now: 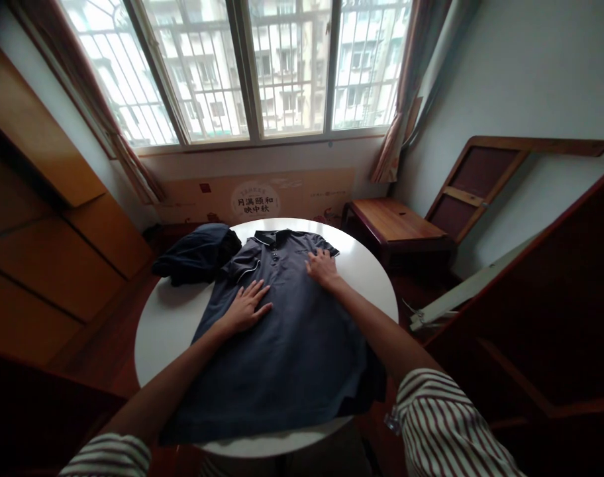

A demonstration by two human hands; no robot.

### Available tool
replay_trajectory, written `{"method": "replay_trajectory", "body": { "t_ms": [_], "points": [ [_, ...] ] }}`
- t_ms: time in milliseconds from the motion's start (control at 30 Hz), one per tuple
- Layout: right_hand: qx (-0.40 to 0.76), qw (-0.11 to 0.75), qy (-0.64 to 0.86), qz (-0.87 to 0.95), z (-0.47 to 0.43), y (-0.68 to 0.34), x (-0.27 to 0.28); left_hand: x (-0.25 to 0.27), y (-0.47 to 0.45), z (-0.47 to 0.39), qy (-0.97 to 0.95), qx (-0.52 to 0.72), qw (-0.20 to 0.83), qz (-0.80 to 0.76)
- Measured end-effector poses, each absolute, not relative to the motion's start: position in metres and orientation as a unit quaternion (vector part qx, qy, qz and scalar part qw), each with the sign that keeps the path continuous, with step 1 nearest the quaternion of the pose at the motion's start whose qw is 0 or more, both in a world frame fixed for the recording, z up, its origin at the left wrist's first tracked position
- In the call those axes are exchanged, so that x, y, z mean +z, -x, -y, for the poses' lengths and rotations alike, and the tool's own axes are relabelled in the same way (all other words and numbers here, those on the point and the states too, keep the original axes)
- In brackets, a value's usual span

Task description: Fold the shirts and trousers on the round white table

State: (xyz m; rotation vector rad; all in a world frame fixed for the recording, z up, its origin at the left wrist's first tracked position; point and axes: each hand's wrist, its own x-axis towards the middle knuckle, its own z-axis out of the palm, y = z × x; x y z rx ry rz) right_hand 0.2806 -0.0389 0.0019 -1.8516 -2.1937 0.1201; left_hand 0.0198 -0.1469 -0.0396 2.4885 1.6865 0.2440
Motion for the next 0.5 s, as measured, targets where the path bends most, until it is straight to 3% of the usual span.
{"method": "replay_trajectory", "body": {
  "t_ms": [233,367,500],
  "points": [
    [0.167,0.214,0.776,0.57,-0.016,-0.349,0.006,-0.041,-0.02,0.149,-0.825,0.083,0.059,-0.555],
    [0.241,0.227,0.772,0.542,-0.039,-0.352,0.008,-0.042,-0.02,0.149,-0.825,0.081,0.061,-0.556],
    [0.244,0.241,0.749,0.566,-0.05,-0.336,0.013,-0.043,-0.02,0.149,-0.824,0.087,0.058,-0.557]
  ]
}}
